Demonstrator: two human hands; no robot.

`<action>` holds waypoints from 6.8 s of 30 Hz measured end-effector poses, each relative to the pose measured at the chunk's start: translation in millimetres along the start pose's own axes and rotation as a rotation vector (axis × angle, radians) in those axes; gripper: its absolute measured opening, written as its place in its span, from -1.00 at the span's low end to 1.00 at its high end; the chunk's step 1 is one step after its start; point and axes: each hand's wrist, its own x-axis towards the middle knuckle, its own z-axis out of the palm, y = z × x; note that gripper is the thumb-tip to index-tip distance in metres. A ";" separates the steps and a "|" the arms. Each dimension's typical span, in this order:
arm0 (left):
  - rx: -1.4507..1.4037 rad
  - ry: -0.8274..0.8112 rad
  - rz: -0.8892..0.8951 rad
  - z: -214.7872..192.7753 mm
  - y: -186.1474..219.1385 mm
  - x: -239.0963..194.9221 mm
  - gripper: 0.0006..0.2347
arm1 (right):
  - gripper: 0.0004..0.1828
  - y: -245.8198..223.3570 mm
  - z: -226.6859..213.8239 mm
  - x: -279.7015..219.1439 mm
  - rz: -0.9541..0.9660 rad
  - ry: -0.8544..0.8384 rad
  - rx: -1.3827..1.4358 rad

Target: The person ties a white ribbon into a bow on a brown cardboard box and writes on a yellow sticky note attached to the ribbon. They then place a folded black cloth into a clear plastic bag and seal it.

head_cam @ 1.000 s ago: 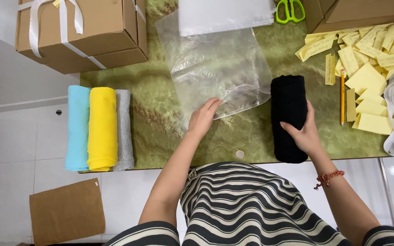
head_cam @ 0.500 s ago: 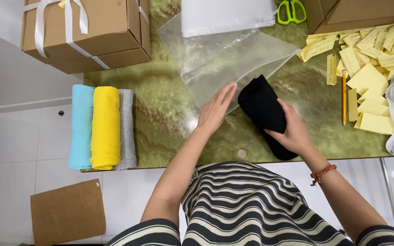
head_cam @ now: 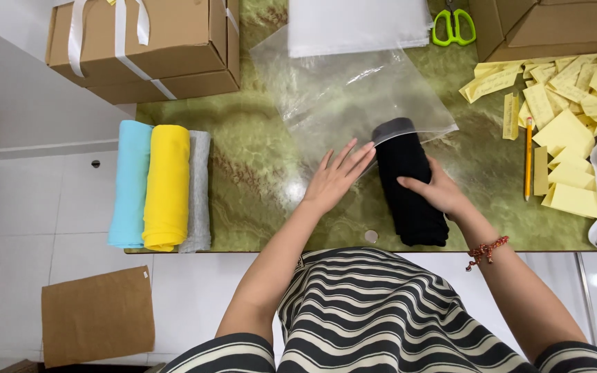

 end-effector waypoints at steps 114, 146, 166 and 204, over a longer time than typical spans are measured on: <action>-1.653 0.065 -1.057 46.1 6.9 -61.8 -0.18 | -0.07 -20.0 71.7 4.0 -0.625 0.420 -0.441; -1.510 0.044 -1.198 67.7 -46.3 -19.7 -0.29 | -0.02 27.7 20.9 46.0 -0.787 0.646 -0.304; -1.574 -0.129 -1.205 9.7 -12.8 -65.5 -0.27 | -0.14 8.7 98.6 36.4 -0.717 0.553 -0.585; -1.719 -0.057 -1.161 -10.6 -39.0 -58.6 -0.21 | 0.08 -119.1 98.8 137.6 -0.738 0.593 -0.717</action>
